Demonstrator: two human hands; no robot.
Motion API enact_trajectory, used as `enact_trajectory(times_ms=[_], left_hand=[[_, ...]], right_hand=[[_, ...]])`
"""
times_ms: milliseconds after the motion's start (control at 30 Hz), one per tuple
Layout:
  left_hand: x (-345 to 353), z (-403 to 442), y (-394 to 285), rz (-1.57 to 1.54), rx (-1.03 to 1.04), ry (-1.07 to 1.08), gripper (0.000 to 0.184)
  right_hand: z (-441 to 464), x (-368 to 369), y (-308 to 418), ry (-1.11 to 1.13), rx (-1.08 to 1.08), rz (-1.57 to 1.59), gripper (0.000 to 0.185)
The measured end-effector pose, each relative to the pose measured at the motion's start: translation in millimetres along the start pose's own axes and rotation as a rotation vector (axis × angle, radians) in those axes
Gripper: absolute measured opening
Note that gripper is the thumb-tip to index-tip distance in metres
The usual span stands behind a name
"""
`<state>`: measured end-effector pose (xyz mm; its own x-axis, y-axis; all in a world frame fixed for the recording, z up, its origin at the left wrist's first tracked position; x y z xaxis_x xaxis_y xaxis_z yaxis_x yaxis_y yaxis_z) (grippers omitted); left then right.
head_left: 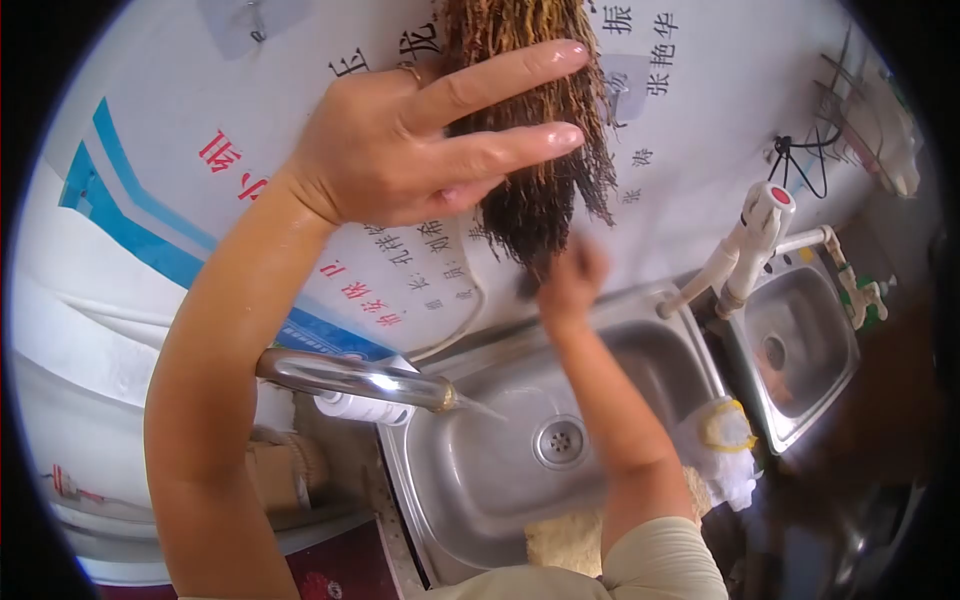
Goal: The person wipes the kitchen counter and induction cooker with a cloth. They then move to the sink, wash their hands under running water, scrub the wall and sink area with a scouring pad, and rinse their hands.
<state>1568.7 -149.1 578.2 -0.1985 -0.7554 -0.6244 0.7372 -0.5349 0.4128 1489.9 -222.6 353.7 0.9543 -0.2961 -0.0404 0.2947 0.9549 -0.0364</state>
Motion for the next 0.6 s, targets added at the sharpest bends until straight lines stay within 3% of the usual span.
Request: enact_trajectory(times_ms=[33,67,200,300,433,567,600], left_hand=[[-0.7,0.0,-0.4,0.018,-0.004,0.024,0.059],[-1.0,1.7,-1.2,0.027,-0.005,0.034,0.059],[0.4,2.6,-3.9,0.034,-0.009,0.049,0.059],[-0.3,0.4,-0.7,0.04,-0.007,0.044,0.059],[-0.3,1.5,0.3,0.023,-0.005,0.029,0.058],[-1.2,3.5,-2.4,-0.003,0.0,0.037,0.058],[-3.0,4.3,-2.1,-0.005,0.007,0.034,0.058]], right_hand=[[-10.9,9.0,20.9,0.069,-0.093,0.148,0.046],[-47.7,22.2,43.4,0.375,-0.136,0.209,0.044],[-42.0,15.6,44.2,0.548,-0.299,0.313,0.048],[31.5,1.5,11.7,0.235,-0.024,0.192,0.043],[-6.6,10.4,39.0,0.184,-0.113,0.263,0.034],[-50.0,25.3,56.6,0.58,-0.339,0.411,0.023],[-36.7,20.2,51.2,0.543,-0.39,0.424,0.024]])
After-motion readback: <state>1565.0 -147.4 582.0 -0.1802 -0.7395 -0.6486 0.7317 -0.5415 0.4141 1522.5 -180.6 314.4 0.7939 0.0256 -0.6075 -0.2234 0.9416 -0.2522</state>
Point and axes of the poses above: each hand's wrist, its own z-axis towards the middle knuckle, its own x-axis out of the palm, y = z × x, the point moved 8 cm from there along z, towards the middle knuckle, and after that the axes turned 15 degrees about -x, right-handed, at the moved point
